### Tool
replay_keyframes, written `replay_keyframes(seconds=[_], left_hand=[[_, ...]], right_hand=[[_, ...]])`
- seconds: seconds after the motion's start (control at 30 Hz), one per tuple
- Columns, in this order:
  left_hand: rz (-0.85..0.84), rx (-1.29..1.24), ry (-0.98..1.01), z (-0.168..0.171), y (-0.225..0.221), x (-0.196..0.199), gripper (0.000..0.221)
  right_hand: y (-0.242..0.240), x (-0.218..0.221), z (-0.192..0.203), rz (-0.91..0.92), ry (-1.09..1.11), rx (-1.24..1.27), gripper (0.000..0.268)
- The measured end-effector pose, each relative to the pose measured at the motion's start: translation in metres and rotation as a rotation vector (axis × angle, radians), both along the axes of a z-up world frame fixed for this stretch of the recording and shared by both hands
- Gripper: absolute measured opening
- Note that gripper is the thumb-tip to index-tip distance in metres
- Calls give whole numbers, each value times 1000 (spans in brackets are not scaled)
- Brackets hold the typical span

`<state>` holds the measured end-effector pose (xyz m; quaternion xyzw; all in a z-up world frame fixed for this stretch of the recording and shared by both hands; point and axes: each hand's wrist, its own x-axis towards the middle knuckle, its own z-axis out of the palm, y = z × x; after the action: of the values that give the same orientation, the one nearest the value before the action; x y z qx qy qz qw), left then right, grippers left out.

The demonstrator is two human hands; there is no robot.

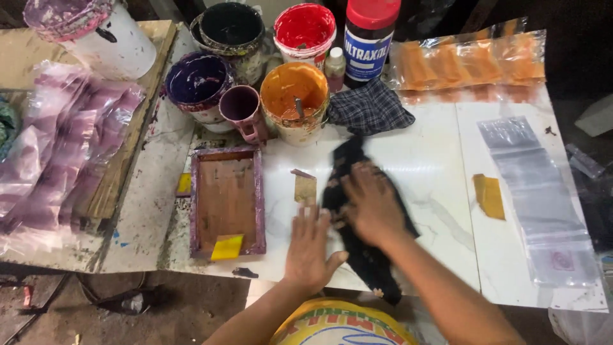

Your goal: Manual screen printing on small material strips followed by cleaning the workspace and organizing materials.

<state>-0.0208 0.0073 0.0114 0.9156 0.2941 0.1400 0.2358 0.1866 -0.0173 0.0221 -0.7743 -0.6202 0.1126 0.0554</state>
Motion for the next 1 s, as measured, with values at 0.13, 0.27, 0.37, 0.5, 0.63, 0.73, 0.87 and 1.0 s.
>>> replay_keyframes(seconds=[0.13,0.27,0.37,0.5,0.63,0.73,0.87,1.0], left_hand=[[103,213,-416,-12,-4,-5,88],[-76,33,-159,9,1,-1,99],[-218,28,128,17,-9,8,95],[-311,-90,437,43,-21,14,100],[-241,-69,233,10,-19,-11,104],[-50,-58,-331,4,-23,-32,92],[1,145,-545,17,-9,-39,79],[-98,161,-455,3,2,-52,83]], right_hand=[[-29,-65,10,331,-224,193,70],[-92,-62,18,351,159,41,68],[-132,-20,-19,390,-41,280,66],[-141,-9,-33,245,-61,142,63],[-88,-21,-30,205,-90,176,72],[-41,-44,-12,228,-97,176,76],[-15,-76,1,449,2,-60,70],[-52,-70,-9,517,152,280,68]])
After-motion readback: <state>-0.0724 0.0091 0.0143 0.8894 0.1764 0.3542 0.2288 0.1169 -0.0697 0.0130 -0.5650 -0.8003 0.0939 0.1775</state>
